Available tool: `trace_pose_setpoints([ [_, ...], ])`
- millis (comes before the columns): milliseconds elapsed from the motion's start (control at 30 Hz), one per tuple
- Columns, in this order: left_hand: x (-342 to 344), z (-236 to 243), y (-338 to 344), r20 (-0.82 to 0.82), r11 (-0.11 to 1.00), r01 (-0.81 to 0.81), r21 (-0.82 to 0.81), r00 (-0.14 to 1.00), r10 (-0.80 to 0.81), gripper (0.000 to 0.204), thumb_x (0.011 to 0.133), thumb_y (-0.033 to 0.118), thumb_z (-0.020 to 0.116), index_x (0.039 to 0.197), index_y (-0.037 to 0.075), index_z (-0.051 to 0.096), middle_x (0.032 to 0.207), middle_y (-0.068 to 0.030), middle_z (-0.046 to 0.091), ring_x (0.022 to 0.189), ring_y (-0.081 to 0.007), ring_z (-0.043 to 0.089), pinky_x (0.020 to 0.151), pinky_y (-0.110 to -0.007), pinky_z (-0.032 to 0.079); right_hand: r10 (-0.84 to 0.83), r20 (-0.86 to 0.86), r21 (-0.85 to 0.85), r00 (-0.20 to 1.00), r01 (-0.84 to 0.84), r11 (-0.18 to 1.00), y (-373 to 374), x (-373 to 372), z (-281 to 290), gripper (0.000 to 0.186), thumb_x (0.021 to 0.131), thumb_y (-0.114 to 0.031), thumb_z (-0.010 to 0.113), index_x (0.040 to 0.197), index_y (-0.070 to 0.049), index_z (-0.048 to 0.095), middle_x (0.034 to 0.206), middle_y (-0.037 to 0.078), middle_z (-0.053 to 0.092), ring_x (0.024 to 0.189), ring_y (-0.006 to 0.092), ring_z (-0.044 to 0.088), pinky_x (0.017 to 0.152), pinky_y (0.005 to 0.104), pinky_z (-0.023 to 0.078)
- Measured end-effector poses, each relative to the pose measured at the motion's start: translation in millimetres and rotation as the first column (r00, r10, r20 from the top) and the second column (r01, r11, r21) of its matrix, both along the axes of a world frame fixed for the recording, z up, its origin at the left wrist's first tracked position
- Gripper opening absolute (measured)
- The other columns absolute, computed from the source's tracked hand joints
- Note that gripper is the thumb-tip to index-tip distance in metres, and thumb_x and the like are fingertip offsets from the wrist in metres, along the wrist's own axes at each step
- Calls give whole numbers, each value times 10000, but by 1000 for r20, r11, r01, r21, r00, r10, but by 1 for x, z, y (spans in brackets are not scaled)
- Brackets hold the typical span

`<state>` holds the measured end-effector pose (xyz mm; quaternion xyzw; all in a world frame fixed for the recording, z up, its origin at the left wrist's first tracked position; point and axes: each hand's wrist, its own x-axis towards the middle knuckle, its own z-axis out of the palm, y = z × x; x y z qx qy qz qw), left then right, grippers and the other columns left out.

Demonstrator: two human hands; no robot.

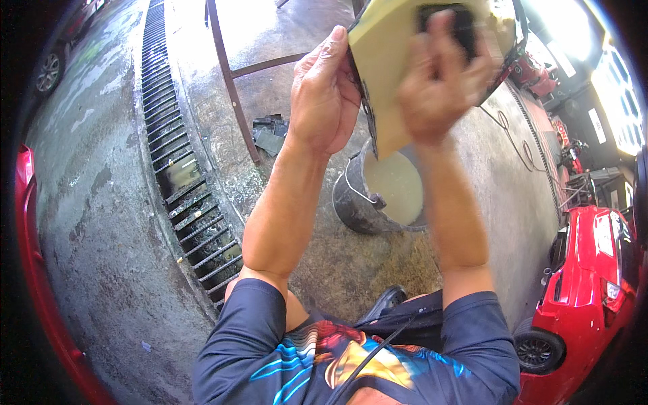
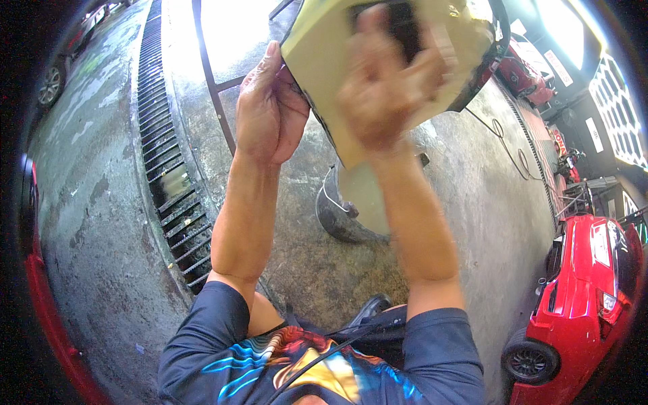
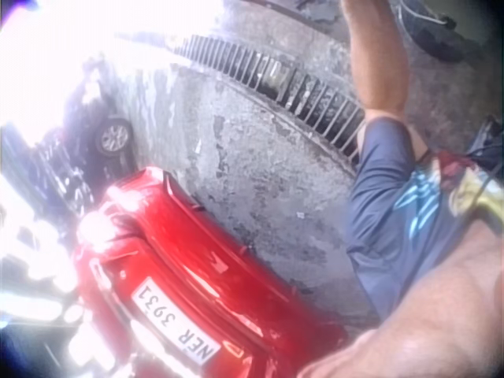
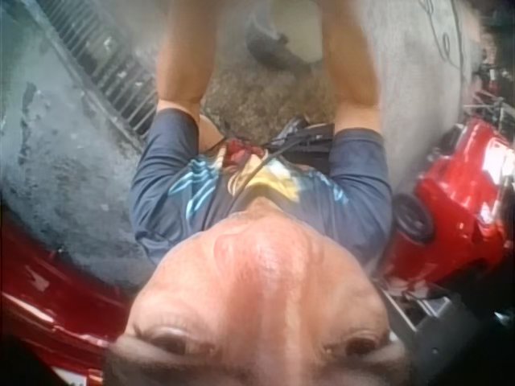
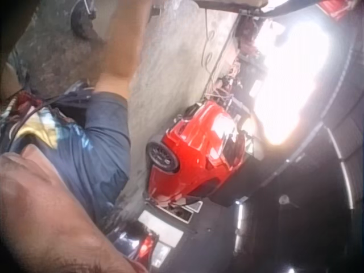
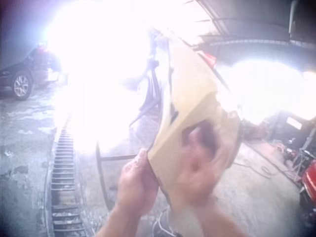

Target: The person sands a beige car part using a sanding block and water from a bucket. They repeatedly dip a cloth into the bucket to wipe the surface while sanding different areas of the part.

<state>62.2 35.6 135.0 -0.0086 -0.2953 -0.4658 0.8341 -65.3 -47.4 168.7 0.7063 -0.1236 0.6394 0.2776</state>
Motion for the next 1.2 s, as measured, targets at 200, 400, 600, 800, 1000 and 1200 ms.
trace_pose_setpoints([
  [200, 8, -1, 4, 11, 995, 100, 15, 995, -100, 329, 1139, 236, 516, 1174, -33, 703, 1151, -130, 765, 1048, -194, 722, 962, -345, 565, 48, -196, 24, 979, -44, 999, 34, 0, -8, 353, 864, -111, 848, 1211, -177, 837, 1329, 216, 643, 1221, 379, 596, 1030, 448, 475],
  [400, 3, -6, -2, 29, 997, 60, -39, 998, -59, 420, 1166, 268, 411, 1357, -46, 612, 1320, -190, 720, 1208, -265, 698, 1094, -426, 529, -28, 51, 33, 998, 27, 999, 3, -3, 34, 380, 857, -123, 858, 1232, -182, 829, 1318, 215, 647, 1224, 380, 596, 1042, 478, 491],
  [600, 6, -6, -2, -3, 992, 123, 7, 992, -123, 415, 1161, 288, 430, 1342, -27, 630, 1301, -146, 735, 1204, -238, 699, 1085, -414, 537, 53, -166, 48, 985, -45, 998, 40, 8, 5, 399, 865, -142, 855, 1256, -210, 823, 1319, 209, 653, 1232, 387, 593, 1082, 482, 447],
  [800, 4, -11, -3, 40, 995, 77, -67, 996, -75, 382, 1155, 269, 456, 1320, -17, 647, 1283, -138, 746, 1176, -228, 711, 1065, -400, 545, 29, -35, 13, 999, -29, 1000, 3, -7, 38, 394, 857, -126, 868, 1241, -203, 825, 1346, 217, 643, 1247, 379, 586, 1069, 476, 450],
  [1000, 4, -10, -3, 21, 995, 78, -58, 997, -77, 377, 1162, 259, 441, 1307, -21, 649, 1291, -139, 741, 1176, -211, 712, 1061, -387, 551, 3, -286, -59, 958, -20, 998, 22, -6, 16, 450, 863, -137, 814, 1291, -276, 801, 1347, 195, 656, 1192, 370, 616, 999, 461, 451],
  [1200, 1, -6, -2, 20, 987, 102, -128, 995, -100, 385, 1166, 261, 423, 1305, -19, 646, 1300, -143, 736, 1185, -218, 707, 1070, -390, 546, -21, -141, -36, 990, 16, 999, 15, -6, 33, 386, 891, -136, 840, 1267, -217, 813, 1330, 215, 657, 1202, 378, 619, 1032, 460, 478],
])
